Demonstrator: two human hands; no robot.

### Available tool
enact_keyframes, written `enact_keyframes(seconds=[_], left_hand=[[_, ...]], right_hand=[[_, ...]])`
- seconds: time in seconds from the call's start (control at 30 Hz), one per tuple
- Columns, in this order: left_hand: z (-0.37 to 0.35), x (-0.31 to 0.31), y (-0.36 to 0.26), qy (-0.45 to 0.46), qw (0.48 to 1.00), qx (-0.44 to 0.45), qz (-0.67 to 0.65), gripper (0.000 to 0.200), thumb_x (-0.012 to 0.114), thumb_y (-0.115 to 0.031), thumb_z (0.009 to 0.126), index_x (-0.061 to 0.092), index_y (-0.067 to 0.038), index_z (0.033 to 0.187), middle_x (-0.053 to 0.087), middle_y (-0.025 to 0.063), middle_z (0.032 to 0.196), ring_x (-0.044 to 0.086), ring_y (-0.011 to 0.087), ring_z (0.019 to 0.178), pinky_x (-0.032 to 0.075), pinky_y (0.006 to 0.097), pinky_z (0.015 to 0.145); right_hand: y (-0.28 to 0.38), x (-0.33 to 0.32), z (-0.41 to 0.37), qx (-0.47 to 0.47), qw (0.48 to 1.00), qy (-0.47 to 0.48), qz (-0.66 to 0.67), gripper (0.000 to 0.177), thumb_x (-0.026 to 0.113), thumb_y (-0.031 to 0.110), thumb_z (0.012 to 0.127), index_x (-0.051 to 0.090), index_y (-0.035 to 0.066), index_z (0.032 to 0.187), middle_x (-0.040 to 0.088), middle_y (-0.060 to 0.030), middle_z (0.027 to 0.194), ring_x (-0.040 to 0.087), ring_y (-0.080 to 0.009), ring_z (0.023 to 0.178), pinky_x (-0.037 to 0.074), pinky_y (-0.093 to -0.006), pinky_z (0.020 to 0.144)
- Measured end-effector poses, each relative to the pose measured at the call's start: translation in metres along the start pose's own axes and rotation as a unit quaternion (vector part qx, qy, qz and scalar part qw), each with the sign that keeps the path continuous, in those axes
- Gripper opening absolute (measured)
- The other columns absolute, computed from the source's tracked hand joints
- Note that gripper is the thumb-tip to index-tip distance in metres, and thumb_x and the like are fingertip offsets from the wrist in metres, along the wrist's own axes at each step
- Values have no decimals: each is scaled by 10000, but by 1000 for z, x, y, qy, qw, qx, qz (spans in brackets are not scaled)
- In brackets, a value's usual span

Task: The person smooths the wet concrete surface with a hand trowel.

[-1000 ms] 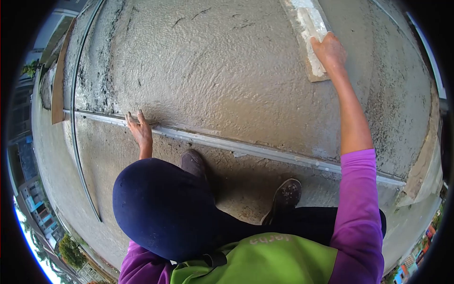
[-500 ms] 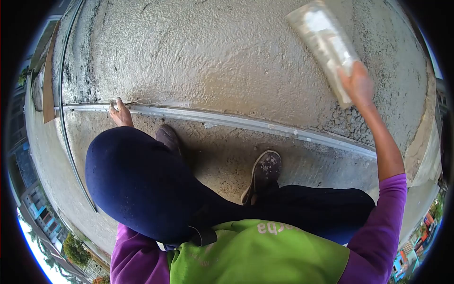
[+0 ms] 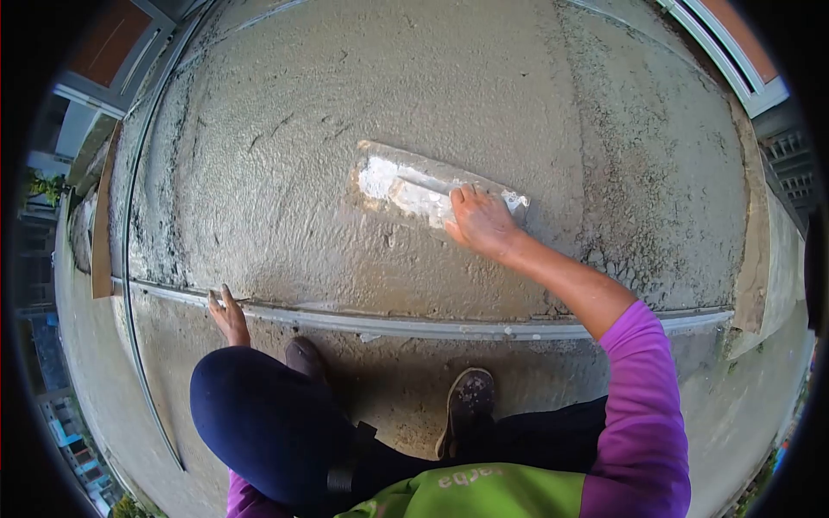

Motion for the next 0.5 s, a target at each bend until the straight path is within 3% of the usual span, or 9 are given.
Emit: enact_keyframes(seconds=[0.07, 0.27, 0.5], left_hand=[[7, 5, 8, -7, 999, 48, 24, 740, 515, -494, 1014, 379, 48, 1501, 377, 294, 1521, 365, 428, 1413, 304, 465, 1163], [4, 5, -27, 26, 999, 40, 26, 727, 528, -454, 1022, 351, 58, 1507, 350, 300, 1539, 331, 430, 1440, 276, 456, 1180], [58, 12, 14, 14, 997, 50, 53, 738, 524, -469, 1021, 346, 51, 1513, 314, 298, 1561, 314, 432, 1447, 266, 467, 1189]], right_hand=[[-34, -14, 27, 59, 998, -20, 20, 459, 708, 308, 875, 552, -68, 1087, 611, -235, 1023, 662, -386, 936, 562, -464, 778], [-145, -63, 91, 243, 963, -111, 25, 474, 702, 348, 850, 612, -63, 1067, 680, -260, 1053, 687, -396, 982, 546, -477, 872], [-255, -105, 98, 428, 899, -93, 15, 577, 659, 451, 869, 636, -22, 1200, 682, -248, 1188, 672, -375, 1104, 531, -462, 929]])
Point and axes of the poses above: each hand's wrist, its own z-axis towards the middle knuckle, its own x-axis out of the palm, y = z × x, the point moved 7 cm from there along z, towards the middle knuckle
